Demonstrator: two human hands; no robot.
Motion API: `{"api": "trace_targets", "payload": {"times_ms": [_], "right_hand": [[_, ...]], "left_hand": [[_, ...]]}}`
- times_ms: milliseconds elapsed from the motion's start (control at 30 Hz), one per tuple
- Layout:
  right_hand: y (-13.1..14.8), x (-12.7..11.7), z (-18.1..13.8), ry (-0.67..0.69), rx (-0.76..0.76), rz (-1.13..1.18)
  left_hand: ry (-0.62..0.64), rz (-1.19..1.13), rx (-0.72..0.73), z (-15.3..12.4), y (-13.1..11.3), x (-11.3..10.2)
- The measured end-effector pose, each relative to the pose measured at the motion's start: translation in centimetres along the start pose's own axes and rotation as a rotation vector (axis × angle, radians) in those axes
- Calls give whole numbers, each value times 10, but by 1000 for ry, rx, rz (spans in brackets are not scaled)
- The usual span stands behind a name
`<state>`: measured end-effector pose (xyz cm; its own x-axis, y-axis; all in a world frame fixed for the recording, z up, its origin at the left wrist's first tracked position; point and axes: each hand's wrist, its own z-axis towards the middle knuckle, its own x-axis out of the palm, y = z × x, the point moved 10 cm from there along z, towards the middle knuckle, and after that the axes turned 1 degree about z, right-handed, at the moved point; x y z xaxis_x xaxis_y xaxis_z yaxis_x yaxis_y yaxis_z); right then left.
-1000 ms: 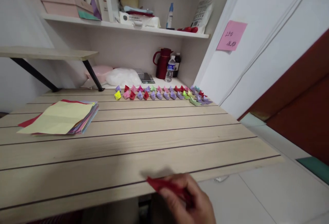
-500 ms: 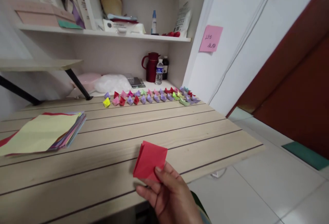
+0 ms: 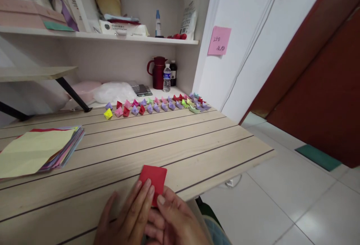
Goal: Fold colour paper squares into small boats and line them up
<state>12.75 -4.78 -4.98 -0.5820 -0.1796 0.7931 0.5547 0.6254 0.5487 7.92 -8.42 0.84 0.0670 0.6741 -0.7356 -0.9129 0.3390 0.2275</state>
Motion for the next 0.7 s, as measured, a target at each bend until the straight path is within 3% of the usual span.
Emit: {"api": "trace_targets", "payload": {"times_ms": [133, 200, 267, 300, 367, 433, 533, 700], "right_hand": [[17, -14, -24, 7, -12, -417], [40, -34, -38, -144, -83, -731], [77, -33, -51, -245, -326, -1160], [92, -21, -57, -246, -504, -1394], [99, 13, -67, -156, -867, -1823], [83, 31, -61, 15, -1016, -2121], [61, 34, -42, 244, -923, -2236], [70, 34, -38, 164, -885, -2016]], "left_hand": [[-61, -107, 5, -8, 3, 6], [-66, -140, -23, -10, 4, 5], [-55, -130, -28, -11, 3, 4], [-48, -109, -21, -10, 3, 3], [-39, -68, 2, -10, 4, 3], [-39, -53, 50, -10, 6, 0], [-60, -73, 118, -11, 8, -7], [0, -124, 10, -11, 17, -10]]}}
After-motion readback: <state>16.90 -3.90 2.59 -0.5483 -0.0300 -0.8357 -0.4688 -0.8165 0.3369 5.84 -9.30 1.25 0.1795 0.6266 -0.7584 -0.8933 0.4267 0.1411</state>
